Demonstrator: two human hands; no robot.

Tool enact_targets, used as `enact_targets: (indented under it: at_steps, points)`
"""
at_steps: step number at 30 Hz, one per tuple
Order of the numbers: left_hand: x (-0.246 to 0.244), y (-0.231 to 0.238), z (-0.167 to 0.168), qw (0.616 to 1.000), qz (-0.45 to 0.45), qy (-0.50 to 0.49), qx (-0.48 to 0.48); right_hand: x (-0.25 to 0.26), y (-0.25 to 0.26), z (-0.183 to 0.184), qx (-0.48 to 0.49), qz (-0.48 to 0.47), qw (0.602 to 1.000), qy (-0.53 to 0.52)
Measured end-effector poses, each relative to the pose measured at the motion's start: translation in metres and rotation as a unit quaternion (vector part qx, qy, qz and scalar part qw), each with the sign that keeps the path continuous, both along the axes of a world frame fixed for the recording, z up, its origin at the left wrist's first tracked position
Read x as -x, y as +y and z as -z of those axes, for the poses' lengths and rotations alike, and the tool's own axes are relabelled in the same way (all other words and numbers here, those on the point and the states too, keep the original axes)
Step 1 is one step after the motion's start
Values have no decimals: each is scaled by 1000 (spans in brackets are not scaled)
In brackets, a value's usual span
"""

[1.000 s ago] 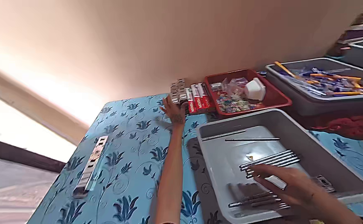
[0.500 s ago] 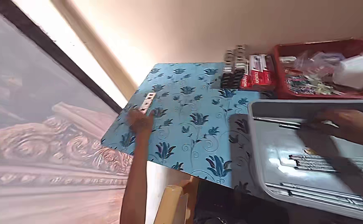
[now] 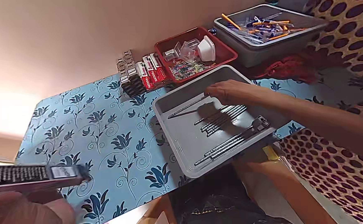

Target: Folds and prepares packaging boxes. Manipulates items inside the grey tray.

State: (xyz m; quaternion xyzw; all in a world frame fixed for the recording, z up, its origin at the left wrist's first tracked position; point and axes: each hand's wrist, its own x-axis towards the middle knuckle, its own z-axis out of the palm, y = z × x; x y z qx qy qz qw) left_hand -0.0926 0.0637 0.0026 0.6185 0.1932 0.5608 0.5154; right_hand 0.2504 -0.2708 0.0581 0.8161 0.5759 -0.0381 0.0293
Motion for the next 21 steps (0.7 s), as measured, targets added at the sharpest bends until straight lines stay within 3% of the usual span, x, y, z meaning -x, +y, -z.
enact_targets:
  at_steps: [1, 3, 5, 6, 7, 8, 9, 11, 14, 15, 17, 19, 21]
  points:
    - [-9, -19, 0, 999, 42, -27, 19, -24, -5, 29, -44, -39, 998, 21]
    - [-25, -59, 2, 991, 110, -47, 65, -36, -9, 43, 4, -17, 998, 58]
    - [-40, -94, 7, 984, 151, -39, 87, -11, -5, 12, 98, 69, 990, 71]
    - [-47, -106, 12, 978, 182, -33, 93, 5, 13, -21, 255, 130, 954, 89]
    - [-55, -116, 17, 971, 213, -30, 103, -10, -7, 10, 40, 29, 994, 96]
    - [-62, -126, 20, 962, 239, -34, 128, -26, -10, 34, -94, -53, 985, 132]
    - [-68, -134, 22, 953, 255, -39, 159, -31, -5, 46, -157, -100, 967, 174]
    - [-76, -144, 23, 937, 293, -48, 187, -11, 11, 43, -221, -113, 920, 302]
    - [-85, -147, 20, 934, 327, -50, 137, 45, 20, 10, -222, -76, 816, 528]
    - [-87, -147, 18, 937, 319, -54, 132, 59, 20, 5, -229, -77, 785, 571]
    - [-88, -146, 14, 953, 260, -67, 140, 73, 20, 5, -257, -78, 766, 585]
    - [-83, -140, 13, 984, 128, -78, 94, 79, 16, 8, -323, -88, 806, 488]
    - [-69, -121, 17, 988, -44, -39, -140, 83, 9, 7, -400, -129, 861, 286]
